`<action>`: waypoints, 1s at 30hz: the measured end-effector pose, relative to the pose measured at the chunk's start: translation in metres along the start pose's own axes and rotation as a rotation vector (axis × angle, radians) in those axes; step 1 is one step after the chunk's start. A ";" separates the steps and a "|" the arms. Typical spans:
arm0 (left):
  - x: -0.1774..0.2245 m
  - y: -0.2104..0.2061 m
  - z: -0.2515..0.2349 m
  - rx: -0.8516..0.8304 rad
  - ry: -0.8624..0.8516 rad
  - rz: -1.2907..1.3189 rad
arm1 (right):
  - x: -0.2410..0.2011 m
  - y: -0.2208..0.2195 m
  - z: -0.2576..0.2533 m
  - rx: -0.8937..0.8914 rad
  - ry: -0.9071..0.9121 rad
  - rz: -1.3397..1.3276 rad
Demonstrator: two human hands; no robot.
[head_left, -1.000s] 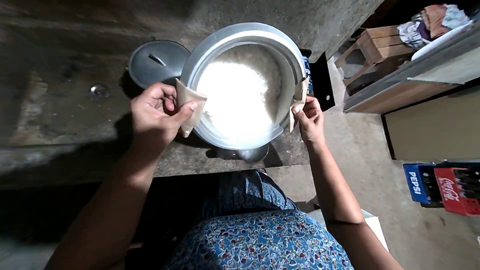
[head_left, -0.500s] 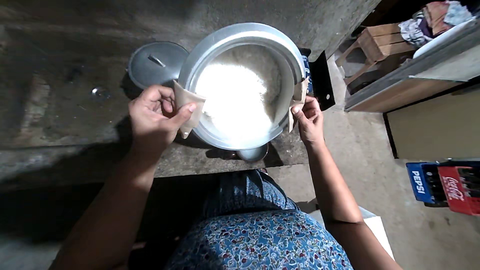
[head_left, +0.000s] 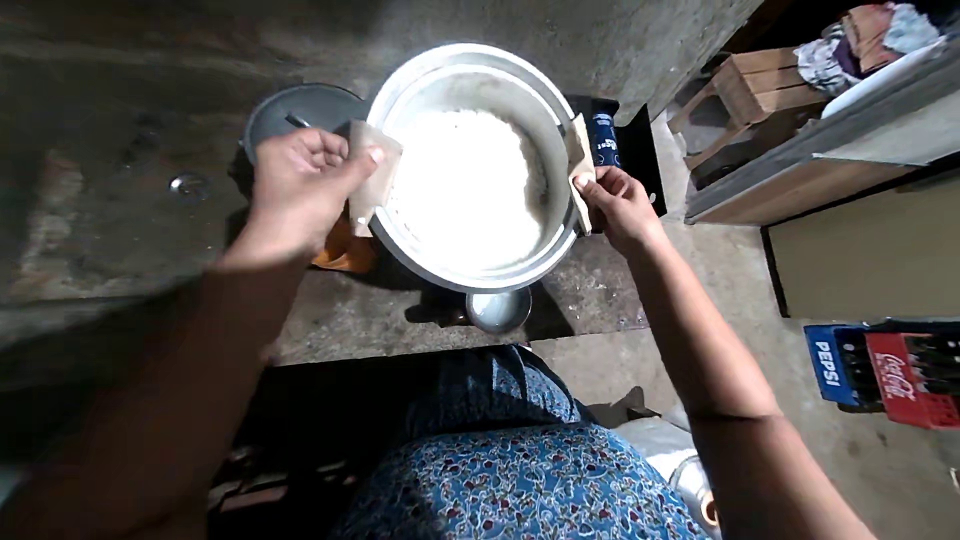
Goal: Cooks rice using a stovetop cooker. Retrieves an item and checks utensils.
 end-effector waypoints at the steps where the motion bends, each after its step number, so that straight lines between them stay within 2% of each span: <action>1: 0.005 0.000 -0.008 -0.021 0.079 -0.010 | -0.010 0.002 -0.008 -0.010 -0.064 0.047; 5: 0.020 -0.002 -0.034 -0.081 0.273 -0.045 | -0.044 0.011 -0.041 -0.039 -0.218 0.111; 9: 0.035 -0.015 -0.058 -0.084 0.388 0.003 | -0.071 0.027 -0.065 -0.037 -0.266 0.133; 17: 0.062 -0.074 -0.124 -0.111 0.332 0.114 | -0.097 0.080 -0.111 0.092 -0.289 0.133; 20: 0.073 -0.100 -0.134 -0.127 0.356 0.109 | -0.094 0.099 -0.127 0.147 -0.286 0.155; 24: 0.069 -0.125 -0.148 -0.131 0.371 0.103 | -0.080 0.111 -0.142 0.203 -0.312 0.159; 30: 0.052 -0.126 -0.164 -0.106 0.373 0.053 | -0.054 0.103 -0.156 0.169 -0.335 0.119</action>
Point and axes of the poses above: each hand's wrist, its own z-axis away from the middle knuckle, its own y-axis out of the back of the hand, x = y × z, the point moved 1 cm from there along -z, towards the middle knuckle, and after that the axes turned 4 degrees about y, right-handed, at the moved point
